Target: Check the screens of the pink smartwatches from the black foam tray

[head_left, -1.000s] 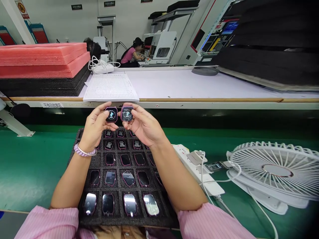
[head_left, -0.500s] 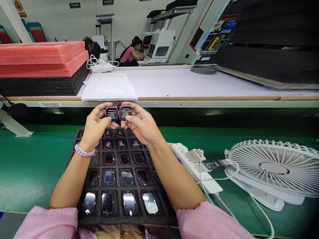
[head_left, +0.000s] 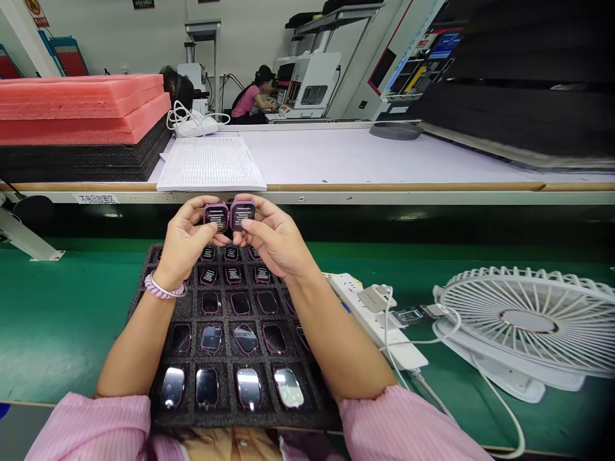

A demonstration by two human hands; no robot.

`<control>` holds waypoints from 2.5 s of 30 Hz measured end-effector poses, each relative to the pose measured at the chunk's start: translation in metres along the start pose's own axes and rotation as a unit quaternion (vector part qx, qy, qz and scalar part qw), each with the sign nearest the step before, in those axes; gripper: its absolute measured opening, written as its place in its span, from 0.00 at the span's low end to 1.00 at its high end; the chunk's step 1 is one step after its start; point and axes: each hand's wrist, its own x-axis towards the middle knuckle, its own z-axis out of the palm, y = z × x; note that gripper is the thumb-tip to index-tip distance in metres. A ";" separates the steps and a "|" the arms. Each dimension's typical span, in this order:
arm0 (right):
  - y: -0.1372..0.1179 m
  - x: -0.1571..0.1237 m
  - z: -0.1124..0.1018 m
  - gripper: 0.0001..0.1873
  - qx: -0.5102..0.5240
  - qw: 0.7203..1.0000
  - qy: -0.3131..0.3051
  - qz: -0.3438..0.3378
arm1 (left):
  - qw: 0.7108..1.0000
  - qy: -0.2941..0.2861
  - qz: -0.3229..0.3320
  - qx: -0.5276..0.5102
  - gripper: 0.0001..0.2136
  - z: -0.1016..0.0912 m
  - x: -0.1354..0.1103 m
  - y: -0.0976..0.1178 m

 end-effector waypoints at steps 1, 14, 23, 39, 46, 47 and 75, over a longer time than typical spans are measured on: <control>0.000 0.000 0.000 0.25 -0.004 1.000 0.000 0.001 | 1.000 -0.002 0.004 -0.001 0.18 0.000 0.000 -0.001; -0.003 -0.002 0.004 0.27 -0.019 1.000 -0.003 0.000 | 1.000 -0.007 0.015 0.008 0.18 -0.003 0.002 -0.005; -0.004 -0.002 0.004 0.28 -0.020 1.000 0.018 -0.006 | 1.000 -0.022 -0.013 0.011 0.21 -0.001 -0.001 0.001; 0.002 0.000 0.002 0.29 -0.001 0.999 0.041 0.003 | 0.999 -0.029 -0.039 -0.003 0.15 -0.001 -0.002 0.004; 0.001 -0.001 0.002 0.26 0.002 0.999 0.038 0.003 | 0.999 -0.029 -0.036 -0.003 0.16 0.000 -0.002 0.004; 0.001 -0.001 0.003 0.25 0.000 0.999 0.039 0.004 | 0.999 -0.028 -0.035 -0.001 0.16 -0.001 -0.002 0.004; -0.004 -0.002 -0.001 0.24 -0.011 1.000 0.004 0.009 | 0.999 -0.010 -0.035 -0.009 0.18 0.000 -0.001 0.005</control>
